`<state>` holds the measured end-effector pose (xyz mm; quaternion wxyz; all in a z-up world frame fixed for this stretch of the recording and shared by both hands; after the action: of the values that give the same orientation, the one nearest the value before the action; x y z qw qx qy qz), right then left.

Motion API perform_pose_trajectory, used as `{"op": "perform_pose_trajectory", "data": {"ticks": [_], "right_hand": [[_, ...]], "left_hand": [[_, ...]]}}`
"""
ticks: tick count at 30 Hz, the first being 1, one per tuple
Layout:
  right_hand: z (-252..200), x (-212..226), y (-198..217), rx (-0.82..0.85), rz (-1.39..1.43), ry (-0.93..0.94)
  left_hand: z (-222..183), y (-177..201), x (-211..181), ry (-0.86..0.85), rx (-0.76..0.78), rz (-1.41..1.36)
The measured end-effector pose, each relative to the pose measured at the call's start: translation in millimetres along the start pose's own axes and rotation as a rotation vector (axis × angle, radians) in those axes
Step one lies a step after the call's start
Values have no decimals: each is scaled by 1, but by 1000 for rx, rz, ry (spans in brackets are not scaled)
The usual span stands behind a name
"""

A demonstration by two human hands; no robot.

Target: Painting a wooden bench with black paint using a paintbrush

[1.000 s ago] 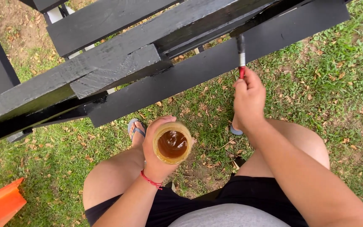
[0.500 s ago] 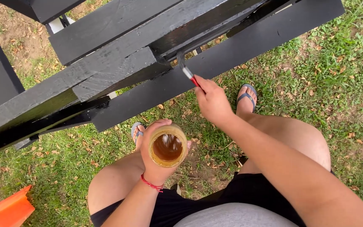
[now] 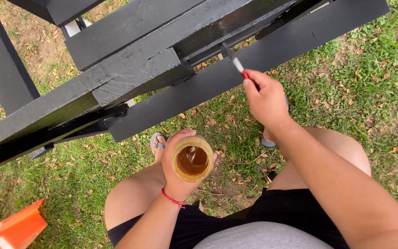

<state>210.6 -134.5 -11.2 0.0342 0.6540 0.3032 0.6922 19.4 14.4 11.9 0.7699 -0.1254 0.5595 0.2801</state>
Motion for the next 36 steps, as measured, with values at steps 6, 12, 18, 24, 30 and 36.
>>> {"op": "perform_pose_trajectory", "data": {"ticks": [6, 12, 18, 24, 30, 36], "right_hand": [[9, -1, -18, 228, -264, 152], [11, 11, -15, 151, -167, 124], [3, -5, -15, 268, -338, 72], [17, 33, -14, 258, -382, 109], [8, 44, -7, 300, -287, 76], [22, 33, -20, 117, -50, 120]], "left_hand": [[1, 0, 0, -13, 3, 15], [0, -1, 1, -22, 19, 37], [6, 2, -3, -22, 21, -16], [-1, -2, 3, -7, 25, -39], [-5, 4, 16, -32, 43, -126], [1, -2, 1, -44, 51, -53]]}}
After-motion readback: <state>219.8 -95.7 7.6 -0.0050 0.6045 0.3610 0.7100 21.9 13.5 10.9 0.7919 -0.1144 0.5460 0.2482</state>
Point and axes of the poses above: each hand's wrist, its own z-axis towards the middle knuckle, its own y-axis out of the back of the hand, x = y × z, the point moved 3 cm from there along z, towards the middle knuckle, and after that the axes turned 1 degree about z, right-handed, at the moved point
